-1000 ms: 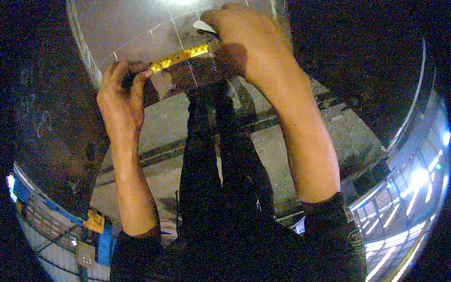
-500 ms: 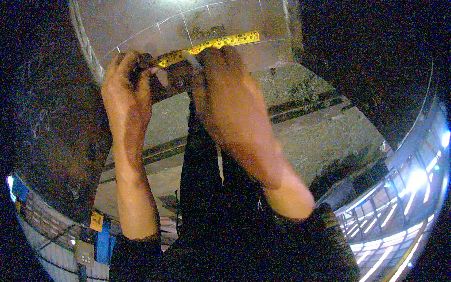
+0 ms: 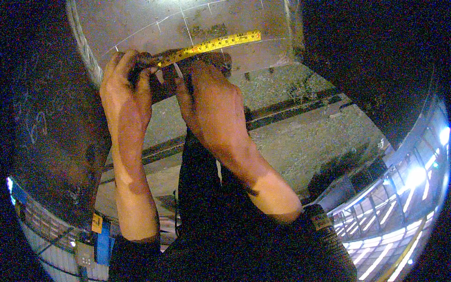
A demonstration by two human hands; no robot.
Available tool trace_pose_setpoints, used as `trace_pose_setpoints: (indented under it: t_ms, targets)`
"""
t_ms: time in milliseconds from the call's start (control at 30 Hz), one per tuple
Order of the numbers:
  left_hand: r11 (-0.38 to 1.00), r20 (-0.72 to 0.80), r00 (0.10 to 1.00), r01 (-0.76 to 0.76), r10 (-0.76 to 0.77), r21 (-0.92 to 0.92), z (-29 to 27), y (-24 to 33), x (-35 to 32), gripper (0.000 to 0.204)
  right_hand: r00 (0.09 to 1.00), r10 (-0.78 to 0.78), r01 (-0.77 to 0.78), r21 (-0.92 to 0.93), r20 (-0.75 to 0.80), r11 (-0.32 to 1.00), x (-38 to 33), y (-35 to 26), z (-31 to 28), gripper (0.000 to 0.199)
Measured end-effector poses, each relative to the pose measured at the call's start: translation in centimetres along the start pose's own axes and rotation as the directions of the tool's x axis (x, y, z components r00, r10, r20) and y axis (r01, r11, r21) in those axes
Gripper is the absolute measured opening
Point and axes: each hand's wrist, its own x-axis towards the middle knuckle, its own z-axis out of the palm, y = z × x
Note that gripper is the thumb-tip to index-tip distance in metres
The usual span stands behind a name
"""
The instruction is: The person measures and marks a large metal sheet using a tape measure, ruler, and marker. They repeatedly position the tools, draw straight lines, and adjust the sheet to continue marking across its surface.
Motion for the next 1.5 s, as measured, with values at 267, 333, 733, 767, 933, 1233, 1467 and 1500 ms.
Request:
trace_pose_setpoints:
  t_ms: [267, 333, 733, 767, 933, 1233, 1467, 1500]
  targets:
    - [1.0, -0.015, 1.0, -0.014, 0.013, -0.013, -0.1, -0.1, 0.1, 0.015, 1.0, -0.016, 0.017, 0.02, -0.016, 1.0, 0.2, -0.3, -0.1, 0.018]
    - [1.0, -0.013, 1.0, -0.014, 0.014, -0.021, 0.0, -0.2, 0.0, 0.015, 1.0, -0.013, 0.013, 0.029, -0.014, 0.999, 0.1, -0.1, 0.0, 0.018]
    - [1.0, -0.002, 1.0, 0.004, -0.004, -0.01, 0.3, 0.2, 0.2, 0.016, 0.998, -0.064, 0.064, -0.045, -0.002, 0.997, 0.3, -0.6, 0.3, 0.016]
    - [1.0, 0.004, 1.0, 0.003, -0.002, -0.003, 0.3, 0.1, 0.1, 0.016, 0.995, -0.057, 0.066, -0.106, 0.087, 0.992, 0.0, -1.1, -0.6, 0.015]
    - [1.0, -0.039, 0.999, -0.017, 0.016, -0.002, 0.2, 0.2, 0.1, 0.015, 0.904, 0.215, -0.121, -0.262, 0.369, 0.958, -0.9, -4.3, -7.5, 0.017]
    - [0.987, -0.08, 0.993, 0.077, -0.089, -0.141, 0.6, 1.4, -5.5, 0.013, 0.984, 0.054, -0.038, -0.095, 0.171, 0.995, -2.2, -2.5, -8.6, 0.013]
    - [0.987, 0.418, 0.897, 0.163, -0.146, -0.006, 4.4, -0.3, -19.2, 0.015, 0.999, -0.017, 0.018, 0.024, -0.039, 1.0, -0.4, 0.4, -1.9, 0.013]
    - [0.982, 0.446, 0.879, 0.191, -0.168, -0.006, 5.0, -1.1, -20.3, 0.015, 0.999, -0.015, 0.016, 0.031, -0.042, 0.999, -0.1, 0.4, -1.5, 0.013]
